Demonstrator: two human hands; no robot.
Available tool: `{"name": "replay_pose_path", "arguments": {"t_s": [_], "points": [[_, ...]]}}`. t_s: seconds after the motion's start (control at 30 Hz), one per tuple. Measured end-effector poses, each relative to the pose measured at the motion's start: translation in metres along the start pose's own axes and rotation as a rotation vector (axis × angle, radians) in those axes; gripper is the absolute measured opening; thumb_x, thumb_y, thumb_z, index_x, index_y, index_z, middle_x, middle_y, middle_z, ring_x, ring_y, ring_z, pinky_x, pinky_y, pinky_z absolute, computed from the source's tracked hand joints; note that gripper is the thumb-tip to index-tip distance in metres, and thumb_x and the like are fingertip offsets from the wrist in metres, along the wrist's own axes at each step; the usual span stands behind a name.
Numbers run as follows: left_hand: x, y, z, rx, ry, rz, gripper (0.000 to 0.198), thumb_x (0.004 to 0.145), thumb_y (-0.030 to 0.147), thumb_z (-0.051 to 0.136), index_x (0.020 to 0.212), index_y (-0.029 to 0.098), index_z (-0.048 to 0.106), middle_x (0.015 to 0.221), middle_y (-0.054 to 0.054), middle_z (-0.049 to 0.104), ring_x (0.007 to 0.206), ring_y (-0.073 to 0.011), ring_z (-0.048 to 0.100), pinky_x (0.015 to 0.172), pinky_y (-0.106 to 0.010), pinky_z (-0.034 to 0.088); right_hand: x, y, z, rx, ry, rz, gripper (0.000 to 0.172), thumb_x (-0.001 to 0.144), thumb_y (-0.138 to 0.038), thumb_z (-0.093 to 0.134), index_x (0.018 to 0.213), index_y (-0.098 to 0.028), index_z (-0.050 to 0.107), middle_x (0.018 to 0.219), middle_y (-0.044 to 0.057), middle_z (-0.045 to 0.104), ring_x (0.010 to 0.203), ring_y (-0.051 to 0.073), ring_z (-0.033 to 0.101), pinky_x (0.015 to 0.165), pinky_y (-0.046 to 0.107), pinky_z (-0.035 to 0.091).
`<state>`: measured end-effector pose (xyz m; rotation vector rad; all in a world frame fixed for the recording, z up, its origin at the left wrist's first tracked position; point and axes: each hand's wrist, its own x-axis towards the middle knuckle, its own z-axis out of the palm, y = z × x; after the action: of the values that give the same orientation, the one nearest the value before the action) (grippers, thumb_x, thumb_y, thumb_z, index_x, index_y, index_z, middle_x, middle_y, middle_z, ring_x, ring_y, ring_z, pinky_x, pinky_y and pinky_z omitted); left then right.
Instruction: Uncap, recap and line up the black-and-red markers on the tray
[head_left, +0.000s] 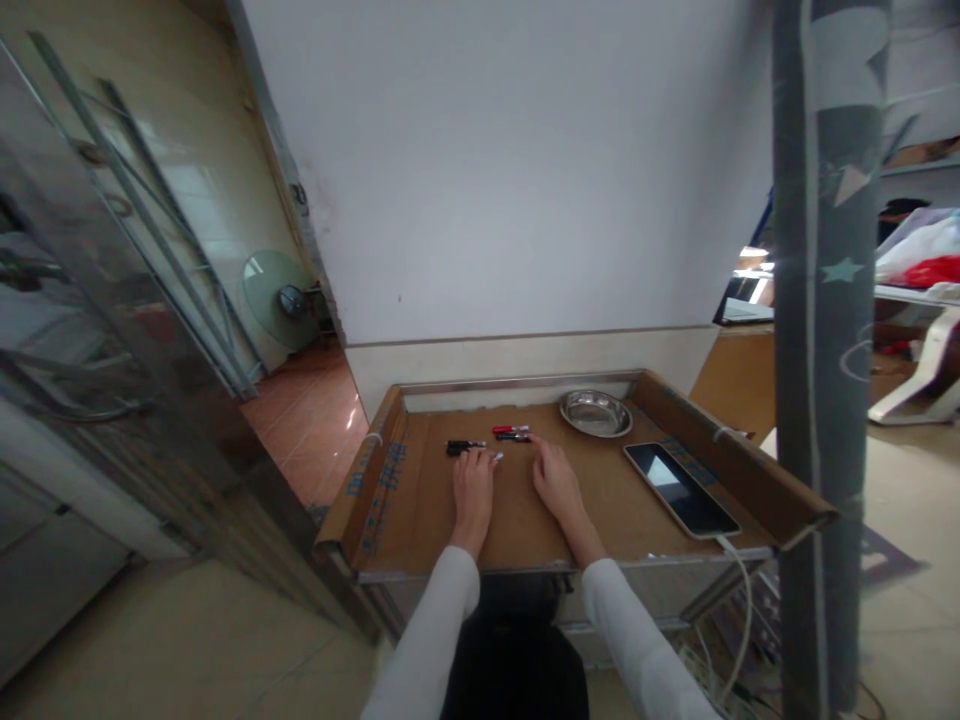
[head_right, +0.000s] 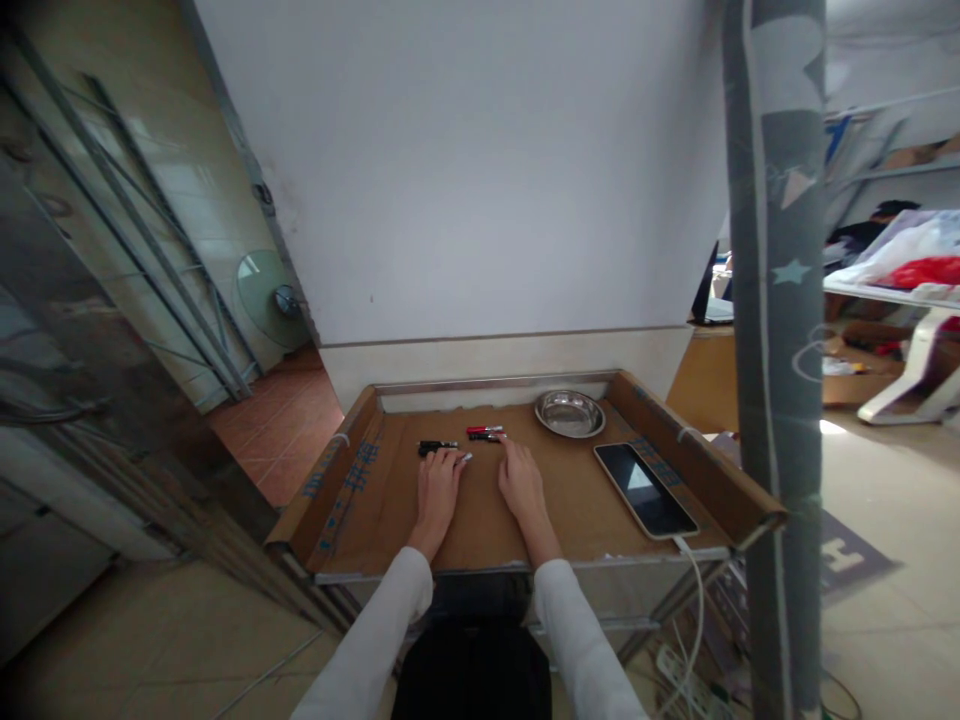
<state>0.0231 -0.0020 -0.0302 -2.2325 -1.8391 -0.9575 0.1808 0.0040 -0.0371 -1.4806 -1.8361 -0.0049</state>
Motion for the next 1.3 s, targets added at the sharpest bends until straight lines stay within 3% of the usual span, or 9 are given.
{"name": "replay_pose_path", "arguments": {"t_s": [0.17, 0.4, 0.53, 0.73, 0.97, 1.3], "points": [[0.002, -0.009, 0.011, -0.047, 0.018, -0.127, 0.021, 0.089, 0.014, 0.041, 0.100, 0.014, 0.059, 0.101, -0.010, 0.056, 0.094, -0.0202, 0.052, 0.085, -0.035, 0.044, 0.006, 0.001, 0.002, -0.241, -0.061, 0.078, 0.040, 0.083, -0.009, 0.036, 0.118, -0.014, 0.055, 0.108, 0.012, 0.058, 0.100, 0.022, 0.049, 0.089, 0.032, 0.037], [0.008, -0.011, 0.017, -0.037, 0.103, -0.186, 0.026, 0.084, 0.001, 0.036, 0.101, 0.010, 0.053, 0.100, -0.012, 0.052, 0.092, -0.0196, 0.052, 0.085, -0.035, 0.045, 0.012, 0.000, 0.006, -0.349, -0.084, 0.093, 0.042, 0.083, -0.012, 0.042, 0.122, -0.021, 0.053, 0.113, 0.012, 0.054, 0.100, 0.023, 0.048, 0.084, 0.033, 0.035], [0.010, -0.003, 0.017, 0.023, 0.099, -0.139, 0.029, 0.083, 0.001, 0.034, 0.105, 0.010, 0.051, 0.102, -0.013, 0.052, 0.092, -0.0203, 0.053, 0.084, -0.036, 0.045, 0.013, 0.000, 0.007, -0.357, -0.074, 0.086, 0.039, 0.083, -0.013, 0.043, 0.119, -0.022, 0.055, 0.110, 0.012, 0.055, 0.099, 0.023, 0.048, 0.083, 0.032, 0.035], [0.016, 0.015, 0.026, 0.077, -0.016, 0.091, 0.028, 0.085, 0.006, 0.034, 0.105, 0.012, 0.053, 0.102, -0.013, 0.056, 0.097, -0.0238, 0.052, 0.088, -0.040, 0.042, 0.013, 0.001, 0.009, -0.367, -0.076, 0.094, 0.031, 0.086, -0.015, 0.041, 0.112, -0.019, 0.057, 0.103, 0.011, 0.056, 0.094, 0.022, 0.048, 0.080, 0.032, 0.035], [0.034, 0.020, 0.040, 0.111, -0.035, 0.050, 0.027, 0.089, 0.012, 0.033, 0.105, 0.013, 0.055, 0.105, -0.014, 0.057, 0.097, -0.0259, 0.050, 0.083, -0.042, 0.042, 0.014, 0.006, 0.012, -0.398, -0.058, 0.126, 0.018, 0.087, -0.021, 0.044, 0.097, -0.017, 0.059, 0.095, 0.009, 0.056, 0.090, 0.022, 0.049, 0.076, 0.031, 0.034], [0.034, 0.020, 0.037, 0.017, -0.108, 0.094, 0.019, 0.091, 0.021, 0.040, 0.092, 0.017, 0.058, 0.098, -0.010, 0.059, 0.095, -0.0248, 0.049, 0.083, -0.040, 0.040, 0.014, 0.002, 0.007, -0.373, -0.074, 0.079, 0.019, 0.089, -0.022, 0.041, 0.092, -0.018, 0.059, 0.092, 0.010, 0.061, 0.089, 0.022, 0.051, 0.077, 0.032, 0.033]]}}
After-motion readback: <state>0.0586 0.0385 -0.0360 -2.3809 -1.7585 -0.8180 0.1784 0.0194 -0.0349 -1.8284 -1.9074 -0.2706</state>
